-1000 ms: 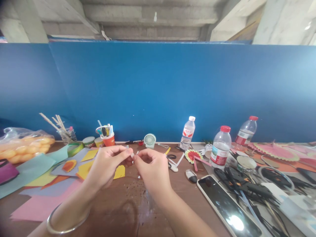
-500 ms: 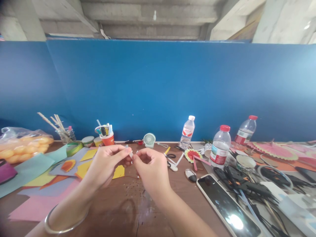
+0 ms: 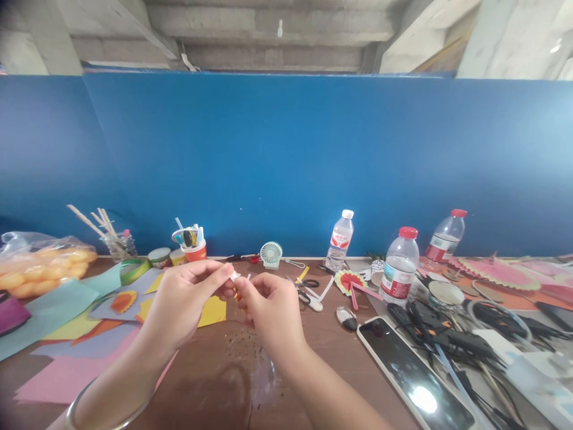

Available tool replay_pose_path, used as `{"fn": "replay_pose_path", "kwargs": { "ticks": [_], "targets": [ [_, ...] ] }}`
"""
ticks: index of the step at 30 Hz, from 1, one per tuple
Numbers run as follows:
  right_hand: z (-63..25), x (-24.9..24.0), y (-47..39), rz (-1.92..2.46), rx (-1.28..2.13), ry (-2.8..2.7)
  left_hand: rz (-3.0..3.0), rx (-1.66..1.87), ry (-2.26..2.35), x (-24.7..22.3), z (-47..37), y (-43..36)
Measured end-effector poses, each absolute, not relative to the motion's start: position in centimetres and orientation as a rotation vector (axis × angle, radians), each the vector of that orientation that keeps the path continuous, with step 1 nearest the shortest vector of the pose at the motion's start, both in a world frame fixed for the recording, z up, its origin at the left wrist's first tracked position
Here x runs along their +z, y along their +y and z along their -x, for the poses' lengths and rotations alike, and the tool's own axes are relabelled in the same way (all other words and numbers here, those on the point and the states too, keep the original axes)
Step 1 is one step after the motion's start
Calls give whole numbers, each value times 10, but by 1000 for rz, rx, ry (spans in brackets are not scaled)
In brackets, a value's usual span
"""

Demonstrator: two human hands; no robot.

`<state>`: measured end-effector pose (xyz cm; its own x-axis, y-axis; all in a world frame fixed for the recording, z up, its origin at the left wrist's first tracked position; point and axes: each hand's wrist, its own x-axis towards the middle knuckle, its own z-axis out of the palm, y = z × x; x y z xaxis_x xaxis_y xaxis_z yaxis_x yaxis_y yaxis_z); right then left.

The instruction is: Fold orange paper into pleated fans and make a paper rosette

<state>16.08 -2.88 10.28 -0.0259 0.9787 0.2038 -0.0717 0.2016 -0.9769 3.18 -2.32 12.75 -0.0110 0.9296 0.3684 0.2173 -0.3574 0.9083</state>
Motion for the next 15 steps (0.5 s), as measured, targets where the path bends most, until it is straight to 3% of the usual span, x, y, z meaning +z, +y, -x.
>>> {"fn": "replay_pose_path", "kwargs": {
  "ticks": [15],
  "targets": [
    [-159, 100, -30, 974, 1025, -1282, -1783, 1466, 1363, 131, -31, -24]
  ]
}}
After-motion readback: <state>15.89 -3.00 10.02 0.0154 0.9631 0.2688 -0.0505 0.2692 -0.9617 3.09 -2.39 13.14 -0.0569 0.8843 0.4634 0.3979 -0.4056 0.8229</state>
